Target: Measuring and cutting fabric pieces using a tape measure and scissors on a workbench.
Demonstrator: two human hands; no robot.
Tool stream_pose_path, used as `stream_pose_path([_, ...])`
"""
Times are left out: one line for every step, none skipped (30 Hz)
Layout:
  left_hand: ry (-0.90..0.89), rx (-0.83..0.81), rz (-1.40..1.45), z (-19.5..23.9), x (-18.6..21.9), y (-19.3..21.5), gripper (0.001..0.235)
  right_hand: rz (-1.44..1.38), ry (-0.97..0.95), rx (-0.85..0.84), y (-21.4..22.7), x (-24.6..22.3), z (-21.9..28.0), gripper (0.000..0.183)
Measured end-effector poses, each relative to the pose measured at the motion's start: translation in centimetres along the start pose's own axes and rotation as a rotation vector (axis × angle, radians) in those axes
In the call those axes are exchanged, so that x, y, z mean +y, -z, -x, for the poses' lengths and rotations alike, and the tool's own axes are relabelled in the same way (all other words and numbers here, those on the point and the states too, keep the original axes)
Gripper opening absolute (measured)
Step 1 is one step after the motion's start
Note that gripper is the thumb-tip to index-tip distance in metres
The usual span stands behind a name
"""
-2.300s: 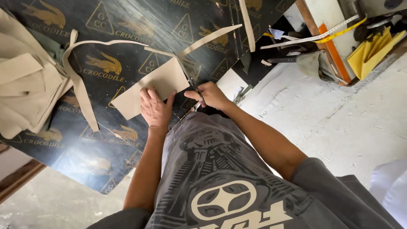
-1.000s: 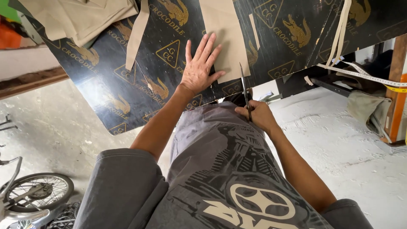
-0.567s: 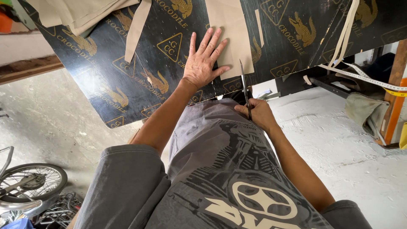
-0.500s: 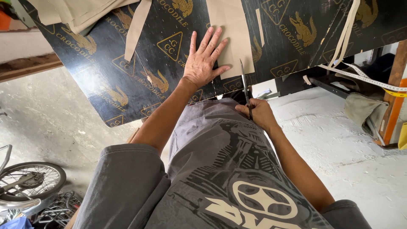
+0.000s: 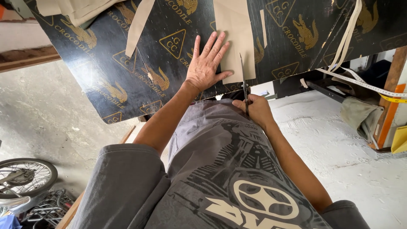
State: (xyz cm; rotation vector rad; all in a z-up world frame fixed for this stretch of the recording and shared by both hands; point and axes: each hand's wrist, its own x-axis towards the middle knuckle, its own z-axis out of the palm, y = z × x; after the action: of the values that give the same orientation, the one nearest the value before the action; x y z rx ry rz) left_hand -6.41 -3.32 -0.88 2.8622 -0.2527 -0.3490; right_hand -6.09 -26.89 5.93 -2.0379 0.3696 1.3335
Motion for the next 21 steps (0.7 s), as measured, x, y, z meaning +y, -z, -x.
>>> stream_pose_path([-0.001,0.001,0.001,0.0,0.0,-0.1,0.095,0.0,0.0,0.002,-0.1,0.7,-0.4,0.044])
stream_pose_path([0.0,0.007,0.004,0.0,0.0,-0.2,0.096,-0.013,0.072,0.011,-0.2,1.4,-0.9,0.044])
stream_pose_path([0.005,0.013,0.007,0.1,0.0,-0.2,0.096,-0.025,0.145,0.018,-0.4,2.1,-1.4,0.047])
stream_pose_path([0.008,0.013,0.008,0.1,0.0,-0.4,0.096,-0.022,0.145,0.017,-0.4,2.4,-1.4,0.047])
stream_pose_path([0.006,0.019,-0.002,0.2,0.0,-0.4,0.096,-0.022,0.152,0.038,-0.4,2.6,-1.3,0.049])
stream_pose_path([0.004,0.025,-0.012,0.3,0.0,-0.5,0.096,-0.022,0.16,0.06,-0.4,2.9,-1.3,0.051])
stream_pose_path([0.005,0.027,-0.012,0.4,0.1,-0.6,0.096,-0.02,0.162,0.06,-0.4,2.8,-1.5,0.051])
stream_pose_path([0.012,0.03,-0.009,0.4,0.2,-0.6,0.097,0.007,0.18,0.05,-0.3,2.7,-1.7,0.052])
stream_pose_path([0.016,0.032,-0.004,0.5,0.3,-0.7,0.097,0.032,0.196,0.042,-0.2,2.7,-1.9,0.052])
stream_pose_path([0.014,0.033,-0.004,0.4,0.3,-0.9,0.097,0.032,0.196,0.044,-0.2,2.6,-2.4,0.052])
stream_pose_path([0.006,0.038,-0.019,0.5,0.3,-1.0,0.097,0.055,0.213,0.054,-0.2,2.3,-2.8,0.05])
stream_pose_path([-0.003,0.042,-0.034,0.6,0.3,-1.1,0.097,0.077,0.231,0.065,-0.2,2.1,-3.3,0.048])
stream_pose_path([-0.003,0.044,-0.037,0.7,0.3,-1.0,0.097,0.076,0.234,0.066,-0.1,1.1,-2.9,0.048])
stream_pose_path([-0.006,0.039,-0.029,0.8,0.3,-1.0,0.097,0.078,0.188,0.056,0.0,0.0,-2.4,0.05])
stream_pose_path([-0.009,0.034,-0.02,0.7,0.3,-0.9,0.097,0.081,0.142,0.047,0.1,-1.1,-2.1,0.051])
stream_pose_path([-0.009,0.037,-0.022,0.7,0.2,-0.7,0.097,0.081,0.145,0.049,0.1,-1.0,-2.1,0.051])
stream_pose_path([-0.01,0.028,-0.018,0.7,0.3,-0.6,0.097,0.041,0.173,0.054,0.0,-0.9,-2.0,0.052])
stream_pose_path([-0.01,0.018,-0.014,0.7,0.3,-0.5,0.096,0.002,0.201,0.06,-0.1,-0.8,-2.0,0.054])
stream_pose_path([-0.007,0.019,-0.014,0.8,0.4,-0.7,0.096,0.005,0.203,0.058,-0.2,-0.8,-1.9,0.054])
stream_pose_path([-0.007,0.033,-0.029,1.0,0.4,-0.9,0.097,-0.021,0.187,0.059,-0.2,-0.9,-1.7,0.052])
stream_pose_path([-0.008,0.049,-0.045,1.0,0.4,-1.0,0.097,-0.047,0.173,0.062,-0.3,-1.1,-1.6,0.051])
